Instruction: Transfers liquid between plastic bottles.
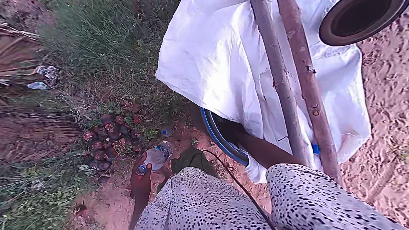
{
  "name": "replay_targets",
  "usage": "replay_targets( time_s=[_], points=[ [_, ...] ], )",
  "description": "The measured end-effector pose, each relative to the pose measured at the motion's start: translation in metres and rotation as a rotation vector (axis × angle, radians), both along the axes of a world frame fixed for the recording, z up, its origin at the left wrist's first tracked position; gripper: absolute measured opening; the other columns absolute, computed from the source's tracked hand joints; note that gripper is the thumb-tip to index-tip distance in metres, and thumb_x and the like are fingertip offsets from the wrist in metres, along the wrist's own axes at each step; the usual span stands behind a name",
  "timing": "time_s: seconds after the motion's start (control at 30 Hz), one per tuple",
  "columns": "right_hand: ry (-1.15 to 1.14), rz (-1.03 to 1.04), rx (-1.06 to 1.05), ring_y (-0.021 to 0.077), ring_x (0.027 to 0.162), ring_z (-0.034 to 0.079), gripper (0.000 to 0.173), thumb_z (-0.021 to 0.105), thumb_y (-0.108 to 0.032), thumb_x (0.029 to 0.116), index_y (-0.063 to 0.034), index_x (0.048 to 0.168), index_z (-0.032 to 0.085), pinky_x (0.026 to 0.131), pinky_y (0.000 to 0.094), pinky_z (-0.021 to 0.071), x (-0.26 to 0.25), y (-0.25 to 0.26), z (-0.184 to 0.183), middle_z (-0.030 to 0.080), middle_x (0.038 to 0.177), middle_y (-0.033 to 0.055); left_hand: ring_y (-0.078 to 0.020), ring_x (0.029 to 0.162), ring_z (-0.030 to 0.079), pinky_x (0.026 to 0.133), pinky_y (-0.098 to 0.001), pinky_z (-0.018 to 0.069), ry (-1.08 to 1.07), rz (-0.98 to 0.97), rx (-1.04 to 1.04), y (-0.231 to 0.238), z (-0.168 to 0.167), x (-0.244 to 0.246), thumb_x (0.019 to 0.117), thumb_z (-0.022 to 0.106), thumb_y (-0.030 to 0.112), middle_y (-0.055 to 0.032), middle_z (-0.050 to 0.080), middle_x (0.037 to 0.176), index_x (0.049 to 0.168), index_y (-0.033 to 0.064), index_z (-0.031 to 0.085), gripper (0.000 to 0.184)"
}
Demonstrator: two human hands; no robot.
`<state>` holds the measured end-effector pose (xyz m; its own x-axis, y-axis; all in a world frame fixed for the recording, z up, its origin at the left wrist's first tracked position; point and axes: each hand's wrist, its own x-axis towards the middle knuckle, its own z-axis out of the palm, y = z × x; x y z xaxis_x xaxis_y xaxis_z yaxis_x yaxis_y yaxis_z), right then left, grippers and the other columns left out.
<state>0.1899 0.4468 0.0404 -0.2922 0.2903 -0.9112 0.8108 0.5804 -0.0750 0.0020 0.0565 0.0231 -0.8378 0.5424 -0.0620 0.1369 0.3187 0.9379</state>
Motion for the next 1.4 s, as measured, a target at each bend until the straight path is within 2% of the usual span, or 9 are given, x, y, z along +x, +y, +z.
replay_targets(
  time_s=[0.07,0.13,0.2,0.4,0.6,0.77,0.9,1.2,1.4],
  points=[
    [0.020,0.057,0.003,0.0419,0.124,0.058,0.037,0.051,-0.024,0.1076,0.0036,0.127,0.064,0.104,0.0618,0.0417,-0.014,-0.006,0.035,0.063,0.129,0.0262,-0.0293,0.137,0.053,0.118,-0.0406,0.0418,0.000,0.002,-0.022,0.003,0.002,0.000,0.0949,0.065,0.014,-0.0233,0.060,0.139,0.126,-0.0141,0.059,0.043],
    [0.642,0.131,0.429,0.0430,0.077,0.066,0.035,0.055,-0.024,0.0983,0.0029,0.084,0.071,0.069,0.0667,0.0493,0.027,-0.031,-0.005,0.068,0.081,0.0251,-0.0292,0.137,0.053,0.118,-0.0404,0.0413,0.004,0.004,-0.040,0.004,0.002,-0.001,0.0951,0.064,0.014,-0.0231,0.060,0.139,0.127,-0.0140,0.059,0.043],
    [0.111,0.060,0.042,0.0420,0.114,0.063,0.033,0.054,-0.024,0.1054,0.0030,0.117,0.069,0.098,0.0634,0.0453,-0.013,-0.010,0.041,0.067,0.118,0.0256,-0.0295,0.137,0.054,0.118,-0.0401,0.0414,0.011,-0.001,-0.041,0.006,0.003,-0.001,0.0947,0.064,0.013,-0.0244,0.060,0.139,0.126,-0.0149,0.059,0.043],
    [0.068,-0.111,-0.013,0.0421,0.125,0.059,0.043,0.056,-0.031,0.1051,-0.0042,0.139,0.059,0.103,0.0638,0.0429,-0.021,-0.004,0.052,0.063,0.132,0.0243,-0.0265,0.136,0.054,0.117,-0.0374,0.0429,-0.007,0.014,-0.038,0.011,0.006,-0.005,0.0945,0.065,0.012,-0.0228,0.060,0.140,0.128,-0.0136,0.059,0.042],
    [0.058,-0.141,-0.036,0.0425,0.123,0.058,0.041,0.063,-0.031,0.1017,0.0031,0.125,0.066,0.106,0.0626,0.0408,-0.016,-0.004,0.053,0.064,0.128,0.0263,-0.0287,0.137,0.053,0.117,-0.0399,0.0427,0.007,0.000,-0.019,0.013,0.005,-0.009,0.0948,0.066,0.014,-0.0233,0.059,0.141,0.128,-0.0137,0.059,0.044],
    [-0.105,0.031,-0.041,0.0416,0.105,0.066,0.032,0.066,-0.030,0.0972,0.0015,0.101,0.072,0.088,0.0648,0.0485,-0.023,-0.003,0.045,0.070,0.107,0.0239,-0.0294,0.139,0.052,0.118,-0.0411,0.0415,0.012,-0.022,-0.021,0.015,0.005,-0.010,0.0963,0.065,0.015,-0.0225,0.058,0.142,0.128,-0.0123,0.059,0.042],
    [-0.058,-0.017,-0.048,0.0433,0.112,0.063,0.033,0.065,-0.030,0.0998,-0.0002,0.113,0.071,0.094,0.0662,0.0456,-0.022,-0.003,0.047,0.069,0.115,0.0245,-0.0285,0.138,0.052,0.118,-0.0395,0.0414,0.006,-0.017,-0.010,0.017,0.005,-0.009,0.0950,0.066,0.014,-0.0233,0.059,0.141,0.127,-0.0142,0.059,0.043],
    [-0.057,0.011,-0.069,0.0431,0.116,0.062,0.032,0.063,-0.025,0.1011,0.0037,0.113,0.070,0.097,0.0642,0.0446,-0.021,-0.004,0.047,0.067,0.119,0.0263,-0.0296,0.138,0.052,0.119,-0.0406,0.0407,0.006,-0.010,-0.024,0.015,0.004,-0.005,0.0955,0.067,0.017,-0.0236,0.059,0.141,0.128,-0.0132,0.059,0.045],
    [0.027,-0.194,-0.015,0.0417,0.127,0.057,0.038,0.059,-0.024,0.1046,0.0050,0.128,0.064,0.108,0.0603,0.0401,-0.020,-0.010,0.061,0.062,0.132,0.0272,-0.0304,0.138,0.052,0.119,-0.0427,0.0403,0.031,-0.025,0.023,0.009,-0.001,-0.003,0.0954,0.067,0.019,-0.0223,0.060,0.139,0.126,-0.0119,0.061,0.044]
  ],
)
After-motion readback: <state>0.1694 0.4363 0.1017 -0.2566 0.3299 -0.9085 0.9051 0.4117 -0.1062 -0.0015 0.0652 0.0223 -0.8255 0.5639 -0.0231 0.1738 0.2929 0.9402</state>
